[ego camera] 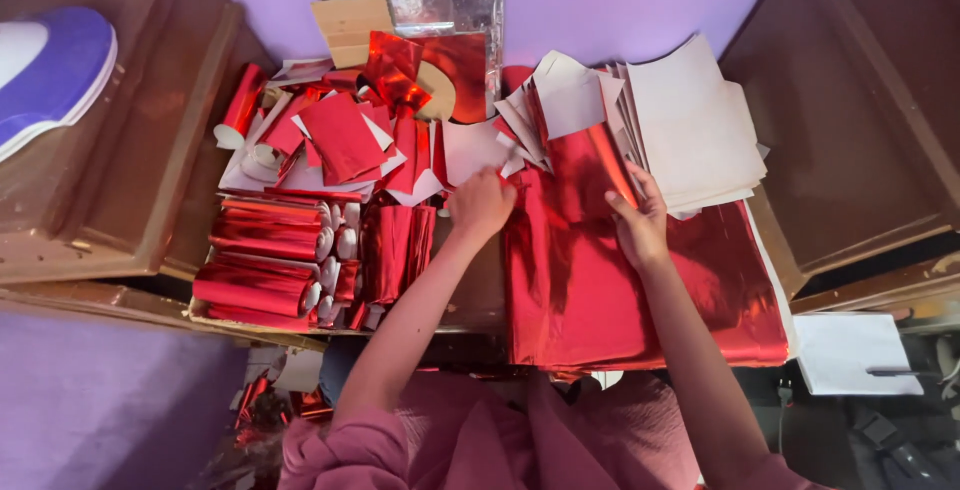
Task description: The person sits and uses scissors to cut a sheet of red metallic wrapping paper. They fold the paper, cut it into smaller pieces, and place the cut pieces into a pile on the table.
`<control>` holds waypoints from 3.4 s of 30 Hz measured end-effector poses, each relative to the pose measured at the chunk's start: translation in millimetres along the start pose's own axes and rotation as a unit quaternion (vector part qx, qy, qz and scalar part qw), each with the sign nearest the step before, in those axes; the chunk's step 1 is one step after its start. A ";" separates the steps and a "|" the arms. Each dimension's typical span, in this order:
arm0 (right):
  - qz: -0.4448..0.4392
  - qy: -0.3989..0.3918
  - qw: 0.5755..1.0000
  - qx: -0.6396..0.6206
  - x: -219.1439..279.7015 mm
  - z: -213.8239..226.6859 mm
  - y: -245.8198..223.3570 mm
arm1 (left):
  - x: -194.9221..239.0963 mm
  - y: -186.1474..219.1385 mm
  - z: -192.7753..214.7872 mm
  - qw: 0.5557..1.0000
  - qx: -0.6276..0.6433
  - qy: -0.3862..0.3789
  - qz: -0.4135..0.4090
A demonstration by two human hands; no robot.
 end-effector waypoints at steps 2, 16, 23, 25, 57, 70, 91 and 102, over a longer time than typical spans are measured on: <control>0.001 0.005 1.000 0.004 4.1 -5.6 -6.0 | -3.7 -1.2 -0.3 0.990 0.141 -0.006 0.018; 0.049 -0.173 0.975 0.133 21.4 -51.7 -26.9 | 9.8 45.2 -44.5 0.820 0.549 -0.153 0.053; -0.081 -0.028 0.994 0.064 4.7 12.5 28.2 | 14.6 32.4 -40.1 0.828 0.524 -0.200 0.008; -0.089 0.012 0.988 0.126 9.2 8.1 20.7 | 1.7 25.3 -51.8 0.837 0.508 -0.206 -0.006; -0.067 0.001 0.972 0.223 20.2 -15.9 6.6 | -37.1 -12.1 -92.0 0.813 0.535 -0.229 0.026; -0.043 -0.012 0.977 0.208 20.1 -26.0 0.1 | -32.2 -9.9 -85.8 0.811 0.538 -0.226 0.038; 0.129 -0.130 0.824 0.536 25.5 -12.0 -22.9 | -2.1 64.4 6.8 0.780 0.626 -0.002 -0.014; 0.179 -0.188 0.783 0.566 28.0 -14.6 -22.3 | 39.0 98.7 -21.0 0.880 0.357 -0.052 -0.309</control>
Point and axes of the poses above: each hand's wrist, its own x-axis away from the middle knuckle, its own z-axis out of the back of the hand, y = z × x, the point moved 5 cm from there along -x, towards the middle knuckle, and after that the axes turned 12 degrees about z, right-handed, at the moved point
